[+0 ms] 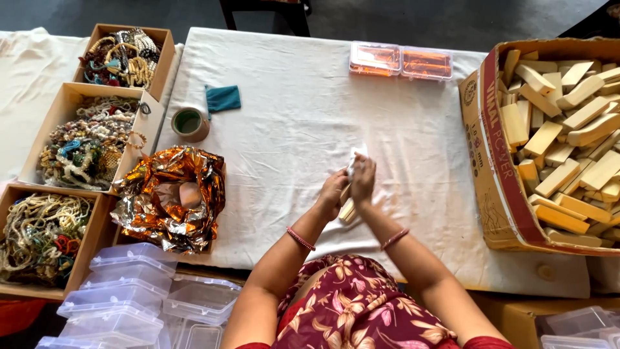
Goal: Packaging small rectangular blocks by wrapping them in foil and placing them in containers.
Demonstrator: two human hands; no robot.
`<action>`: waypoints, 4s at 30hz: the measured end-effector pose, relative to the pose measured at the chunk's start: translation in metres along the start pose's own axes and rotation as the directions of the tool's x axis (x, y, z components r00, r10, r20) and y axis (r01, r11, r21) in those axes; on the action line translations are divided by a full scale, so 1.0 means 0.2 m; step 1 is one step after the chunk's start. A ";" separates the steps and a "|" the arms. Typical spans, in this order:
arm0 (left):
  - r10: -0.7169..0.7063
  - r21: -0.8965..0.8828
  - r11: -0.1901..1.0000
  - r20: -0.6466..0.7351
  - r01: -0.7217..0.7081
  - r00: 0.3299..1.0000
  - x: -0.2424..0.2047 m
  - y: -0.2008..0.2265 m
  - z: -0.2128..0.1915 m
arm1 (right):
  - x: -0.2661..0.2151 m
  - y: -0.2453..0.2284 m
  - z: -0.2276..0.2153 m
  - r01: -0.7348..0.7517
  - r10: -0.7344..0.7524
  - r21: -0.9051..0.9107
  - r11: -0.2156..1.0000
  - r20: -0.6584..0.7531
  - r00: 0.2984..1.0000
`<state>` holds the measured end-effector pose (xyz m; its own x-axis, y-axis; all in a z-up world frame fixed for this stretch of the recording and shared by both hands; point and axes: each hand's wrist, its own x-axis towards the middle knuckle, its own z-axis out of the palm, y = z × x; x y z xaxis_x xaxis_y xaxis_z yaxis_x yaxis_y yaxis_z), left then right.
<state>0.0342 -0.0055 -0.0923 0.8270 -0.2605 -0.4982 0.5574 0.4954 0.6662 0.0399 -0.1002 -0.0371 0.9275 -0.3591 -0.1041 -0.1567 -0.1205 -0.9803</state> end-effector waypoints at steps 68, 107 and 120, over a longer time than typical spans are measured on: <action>0.022 -0.117 0.993 -0.104 -0.035 0.994 -0.16 0.15 0.10 | -0.31 -0.16 -0.07 0.752 -0.770 -0.560 0.348 0.287 0.570; -0.034 0.217 0.976 0.053 0.021 0.998 -0.42 0.16 0.33 | -0.25 -0.07 -0.33 0.339 -0.337 0.070 0.938 -0.037 0.941; -0.030 0.244 0.967 -0.157 0.068 0.987 -0.31 0.02 0.48 | -0.01 0.13 -0.52 0.351 -0.347 -0.016 0.936 0.110 0.931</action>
<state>-0.0082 -0.0676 -0.0057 0.7880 -0.1418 -0.5991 0.6137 0.2587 0.7460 -0.0020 -0.1988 -0.0442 0.9555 -0.1909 0.2250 0.1733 -0.2540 -0.9516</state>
